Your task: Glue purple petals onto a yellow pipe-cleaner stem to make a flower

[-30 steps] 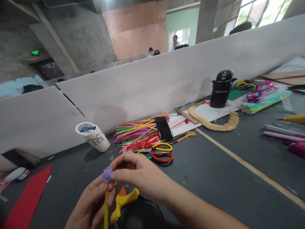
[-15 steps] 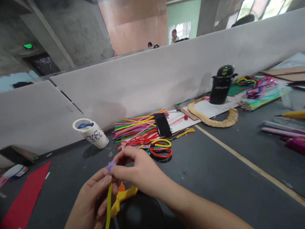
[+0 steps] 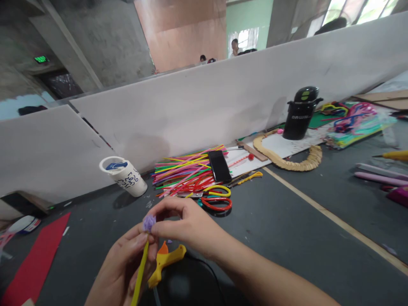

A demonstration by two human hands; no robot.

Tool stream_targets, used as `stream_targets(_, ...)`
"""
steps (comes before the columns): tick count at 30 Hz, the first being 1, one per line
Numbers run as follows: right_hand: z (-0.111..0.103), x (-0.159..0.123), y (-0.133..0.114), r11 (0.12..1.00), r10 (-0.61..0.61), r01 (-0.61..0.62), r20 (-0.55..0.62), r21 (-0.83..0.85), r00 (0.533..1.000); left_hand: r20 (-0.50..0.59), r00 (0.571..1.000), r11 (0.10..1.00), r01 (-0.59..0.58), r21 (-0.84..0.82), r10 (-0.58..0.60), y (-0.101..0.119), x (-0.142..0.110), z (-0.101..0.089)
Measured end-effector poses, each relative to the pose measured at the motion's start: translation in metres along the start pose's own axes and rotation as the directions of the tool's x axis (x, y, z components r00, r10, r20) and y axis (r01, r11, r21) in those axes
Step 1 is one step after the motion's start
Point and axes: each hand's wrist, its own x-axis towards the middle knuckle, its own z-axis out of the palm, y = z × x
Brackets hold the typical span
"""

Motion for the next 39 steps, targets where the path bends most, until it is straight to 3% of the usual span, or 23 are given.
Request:
stream_targets(12, 0.0001, -0.0021, -0.004, 0.995, -0.04, 0.038, -0.02, -0.094, 0.999, -0.04, 0.999, 1.0, -0.002, 0.023, 0.003, -0.0014, -0.002, 0.0021)
stream_targets(39, 0.0017, -0.0019, -0.0041, 0.997, -0.055, 0.055, -0.006, -0.062, 0.998, -0.161, 0.983, 0.992, -0.072, 0.105, 0.089, -0.0009, -0.0061, 0.0072)
